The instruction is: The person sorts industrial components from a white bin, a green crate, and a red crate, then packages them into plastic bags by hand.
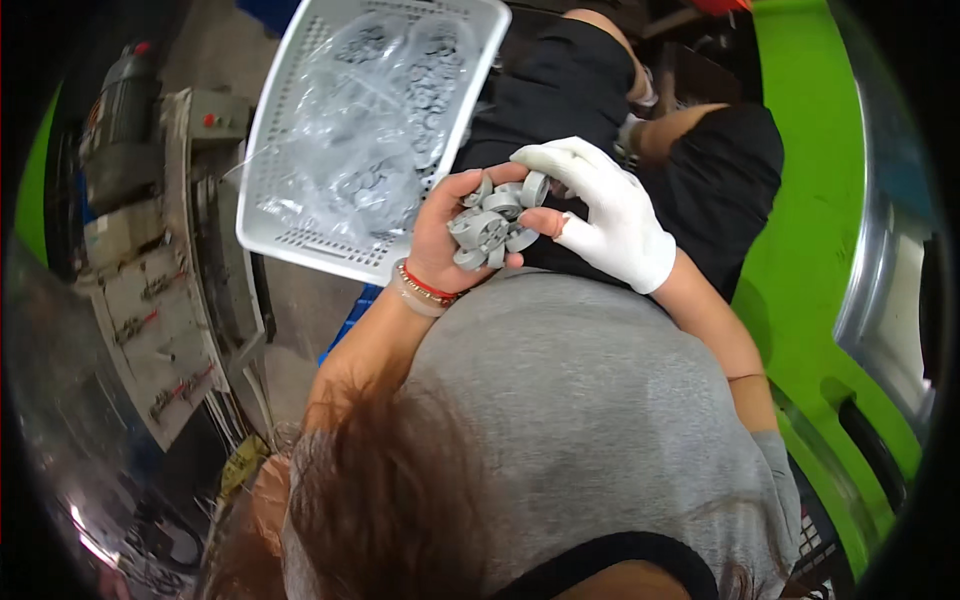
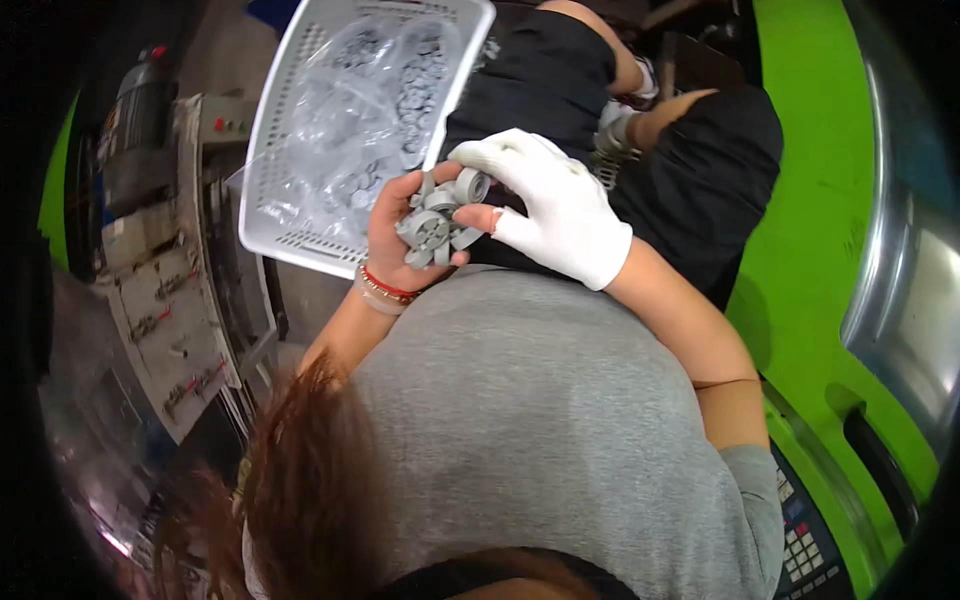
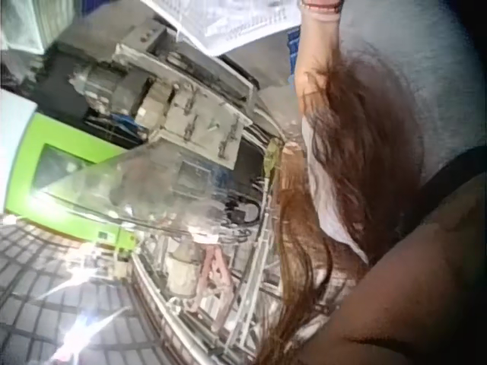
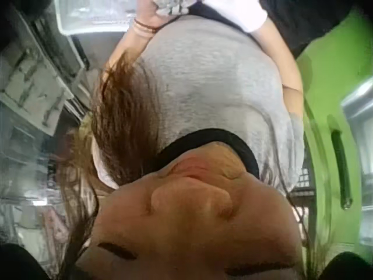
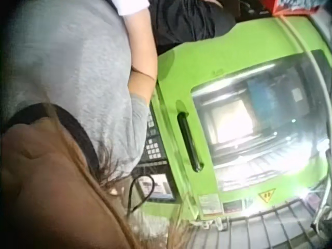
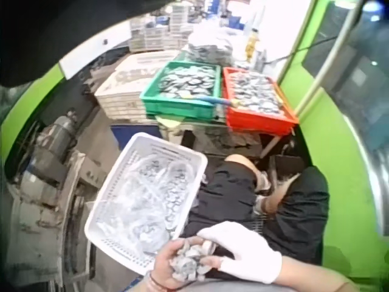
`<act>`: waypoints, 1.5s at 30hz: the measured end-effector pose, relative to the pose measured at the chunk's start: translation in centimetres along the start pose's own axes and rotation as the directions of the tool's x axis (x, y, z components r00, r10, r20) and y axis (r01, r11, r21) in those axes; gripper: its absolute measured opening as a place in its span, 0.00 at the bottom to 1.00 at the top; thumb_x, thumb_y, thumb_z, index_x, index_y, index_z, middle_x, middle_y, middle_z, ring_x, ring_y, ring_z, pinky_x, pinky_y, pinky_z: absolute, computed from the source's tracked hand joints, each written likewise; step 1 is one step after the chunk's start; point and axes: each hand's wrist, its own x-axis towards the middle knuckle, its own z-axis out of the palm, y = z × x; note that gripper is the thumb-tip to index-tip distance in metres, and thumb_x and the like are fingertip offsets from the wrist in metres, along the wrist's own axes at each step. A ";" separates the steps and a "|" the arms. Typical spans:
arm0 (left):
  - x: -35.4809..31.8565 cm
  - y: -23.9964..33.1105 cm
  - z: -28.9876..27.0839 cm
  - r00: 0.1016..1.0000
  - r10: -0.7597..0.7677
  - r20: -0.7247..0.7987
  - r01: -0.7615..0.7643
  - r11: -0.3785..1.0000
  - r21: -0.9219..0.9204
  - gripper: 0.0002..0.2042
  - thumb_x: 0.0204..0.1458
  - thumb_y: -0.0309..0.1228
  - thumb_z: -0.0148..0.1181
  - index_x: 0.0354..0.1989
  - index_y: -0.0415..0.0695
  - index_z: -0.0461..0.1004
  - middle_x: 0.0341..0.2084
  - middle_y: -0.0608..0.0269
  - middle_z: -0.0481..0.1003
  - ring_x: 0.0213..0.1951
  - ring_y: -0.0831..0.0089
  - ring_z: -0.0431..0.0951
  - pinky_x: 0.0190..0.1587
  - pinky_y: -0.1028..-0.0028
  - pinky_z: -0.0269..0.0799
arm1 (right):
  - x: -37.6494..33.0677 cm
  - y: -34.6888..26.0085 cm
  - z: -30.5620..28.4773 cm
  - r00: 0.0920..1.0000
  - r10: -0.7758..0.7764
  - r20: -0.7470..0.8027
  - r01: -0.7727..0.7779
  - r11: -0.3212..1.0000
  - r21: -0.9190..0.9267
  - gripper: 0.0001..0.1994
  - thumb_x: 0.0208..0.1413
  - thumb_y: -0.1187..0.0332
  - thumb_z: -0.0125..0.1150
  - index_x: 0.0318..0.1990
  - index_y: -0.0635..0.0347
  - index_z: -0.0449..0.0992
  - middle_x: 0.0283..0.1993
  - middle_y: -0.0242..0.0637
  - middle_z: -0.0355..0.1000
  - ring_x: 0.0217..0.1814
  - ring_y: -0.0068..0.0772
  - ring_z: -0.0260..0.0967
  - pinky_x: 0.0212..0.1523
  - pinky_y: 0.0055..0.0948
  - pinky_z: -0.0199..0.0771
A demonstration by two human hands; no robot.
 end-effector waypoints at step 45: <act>2.3 -1.6 3.3 0.996 -0.083 0.034 0.068 0.948 0.311 0.20 0.56 0.44 0.37 0.49 0.49 0.71 0.50 0.47 0.63 0.39 0.57 0.70 0.22 0.73 0.76 | -5.2 1.8 -4.1 0.984 0.159 0.084 -0.022 -0.356 0.934 0.25 0.60 0.57 0.48 0.58 0.64 0.57 0.54 0.49 0.63 0.48 0.33 0.69 0.46 0.29 0.74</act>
